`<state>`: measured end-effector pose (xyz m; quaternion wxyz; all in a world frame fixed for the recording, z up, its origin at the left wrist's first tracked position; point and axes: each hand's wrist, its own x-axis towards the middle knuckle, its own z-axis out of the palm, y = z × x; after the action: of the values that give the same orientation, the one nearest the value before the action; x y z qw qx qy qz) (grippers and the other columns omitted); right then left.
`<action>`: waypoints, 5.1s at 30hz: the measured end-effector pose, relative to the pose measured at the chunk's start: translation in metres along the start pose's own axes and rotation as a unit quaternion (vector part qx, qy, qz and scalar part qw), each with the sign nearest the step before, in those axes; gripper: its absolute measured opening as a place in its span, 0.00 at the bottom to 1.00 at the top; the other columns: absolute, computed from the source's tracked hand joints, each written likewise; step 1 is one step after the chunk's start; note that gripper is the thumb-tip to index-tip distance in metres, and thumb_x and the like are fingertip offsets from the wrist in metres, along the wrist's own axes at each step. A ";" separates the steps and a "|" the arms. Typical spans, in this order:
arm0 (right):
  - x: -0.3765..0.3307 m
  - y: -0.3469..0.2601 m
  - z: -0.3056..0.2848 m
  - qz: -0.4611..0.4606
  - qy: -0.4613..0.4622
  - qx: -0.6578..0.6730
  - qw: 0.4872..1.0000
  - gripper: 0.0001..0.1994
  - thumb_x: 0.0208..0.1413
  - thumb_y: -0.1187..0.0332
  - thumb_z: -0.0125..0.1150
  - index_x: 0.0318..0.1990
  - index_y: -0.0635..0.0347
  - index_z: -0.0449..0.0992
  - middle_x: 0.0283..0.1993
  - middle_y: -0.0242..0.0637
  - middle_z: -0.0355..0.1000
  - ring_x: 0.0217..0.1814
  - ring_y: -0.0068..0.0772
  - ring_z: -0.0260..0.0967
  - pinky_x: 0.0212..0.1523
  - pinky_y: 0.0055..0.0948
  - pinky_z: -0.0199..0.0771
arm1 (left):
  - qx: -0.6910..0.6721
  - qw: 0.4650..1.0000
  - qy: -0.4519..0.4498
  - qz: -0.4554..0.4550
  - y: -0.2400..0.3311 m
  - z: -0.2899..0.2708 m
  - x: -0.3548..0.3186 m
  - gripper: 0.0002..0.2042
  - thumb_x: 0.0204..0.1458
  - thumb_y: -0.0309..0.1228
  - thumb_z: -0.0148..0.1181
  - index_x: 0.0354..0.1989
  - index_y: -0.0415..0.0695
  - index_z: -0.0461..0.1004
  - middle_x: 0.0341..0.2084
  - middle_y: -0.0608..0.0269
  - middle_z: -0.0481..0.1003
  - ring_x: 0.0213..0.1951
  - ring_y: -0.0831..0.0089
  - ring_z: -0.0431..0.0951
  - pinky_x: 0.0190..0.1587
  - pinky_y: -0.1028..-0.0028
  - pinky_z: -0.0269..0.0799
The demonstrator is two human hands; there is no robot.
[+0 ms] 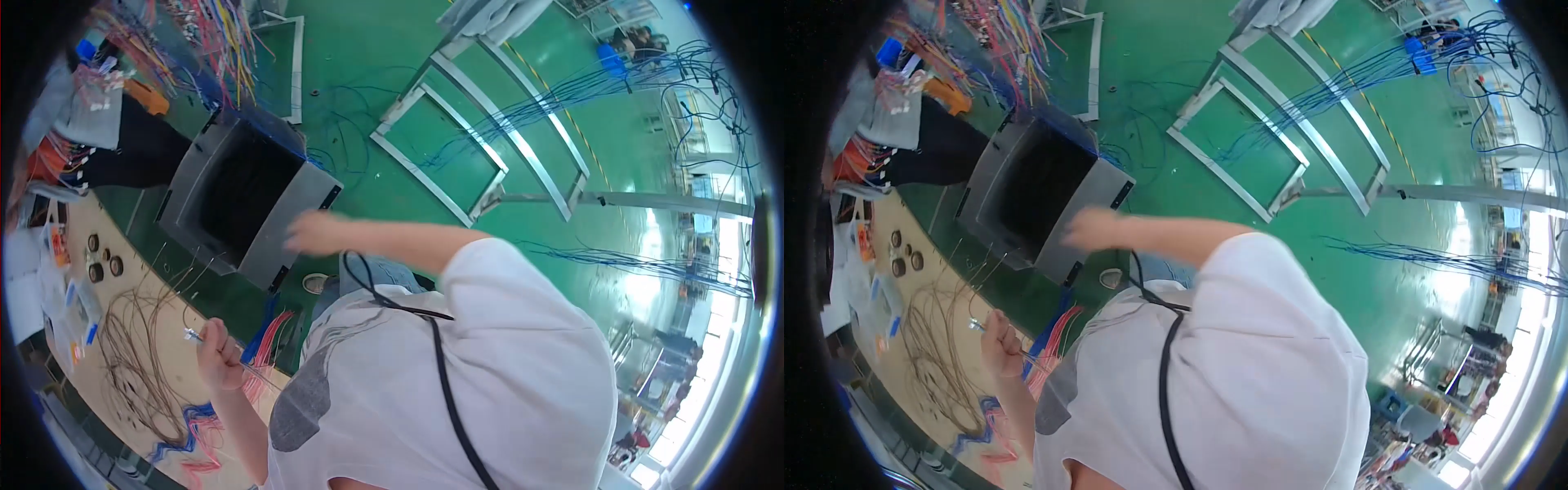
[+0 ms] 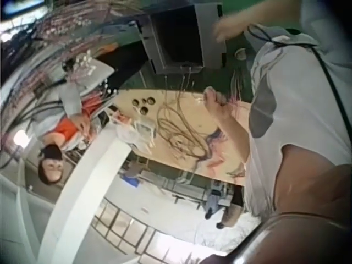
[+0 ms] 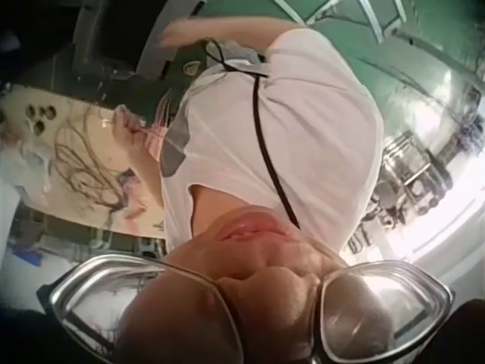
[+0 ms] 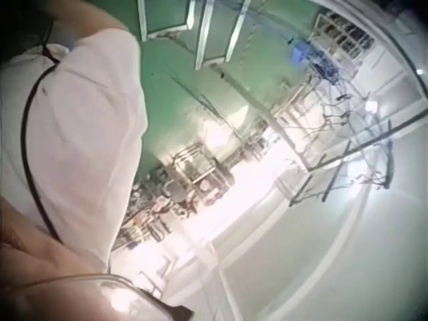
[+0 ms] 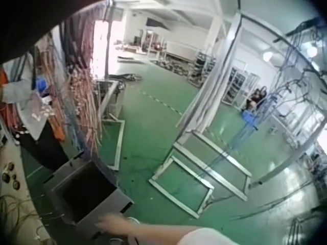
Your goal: The person is bundling multicolored wires and inserting them into a black protective sleeve for cable harness assembly.
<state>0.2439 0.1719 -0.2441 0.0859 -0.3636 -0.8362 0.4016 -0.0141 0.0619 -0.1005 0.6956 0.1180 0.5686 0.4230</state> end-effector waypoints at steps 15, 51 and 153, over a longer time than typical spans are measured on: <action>-0.208 0.189 -0.295 0.448 0.060 -0.562 0.693 0.05 0.40 0.73 0.49 0.22 0.56 0.73 0.24 0.39 0.71 0.29 0.39 0.70 0.23 0.37 0.67 | -0.072 0.987 0.103 -0.098 -0.017 0.043 0.058 0.12 0.52 0.41 0.42 0.22 0.49 0.61 0.08 0.76 0.48 0.08 0.85 0.44 0.10 0.84 0.41; -0.031 0.017 -0.069 0.196 -0.362 -0.152 0.899 0.14 0.52 0.60 0.41 0.26 0.62 0.66 0.26 0.48 0.66 0.30 0.51 0.62 0.30 0.41 0.61 | -0.292 0.927 0.166 0.167 -0.004 -0.008 0.115 0.09 0.53 0.35 0.41 0.26 0.45 0.63 0.18 0.70 0.63 0.13 0.88 0.49 0.14 0.86 0.44; 0.109 -0.254 -0.075 -0.287 -0.109 0.197 0.931 0.12 0.46 0.70 0.55 0.38 0.67 0.70 0.31 0.35 0.71 0.31 0.19 0.65 0.34 0.19 0.64 | 0.257 0.789 0.373 0.416 0.048 0.034 -0.033 0.23 0.42 0.22 0.46 0.48 0.30 0.47 0.24 0.43 0.70 0.29 0.50 0.71 0.29 0.67 0.67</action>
<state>0.0611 0.1864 -0.0246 0.1753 -0.0376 -0.8133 0.5535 -0.0056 0.0783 -0.0361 0.1302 0.3508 0.7672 0.5210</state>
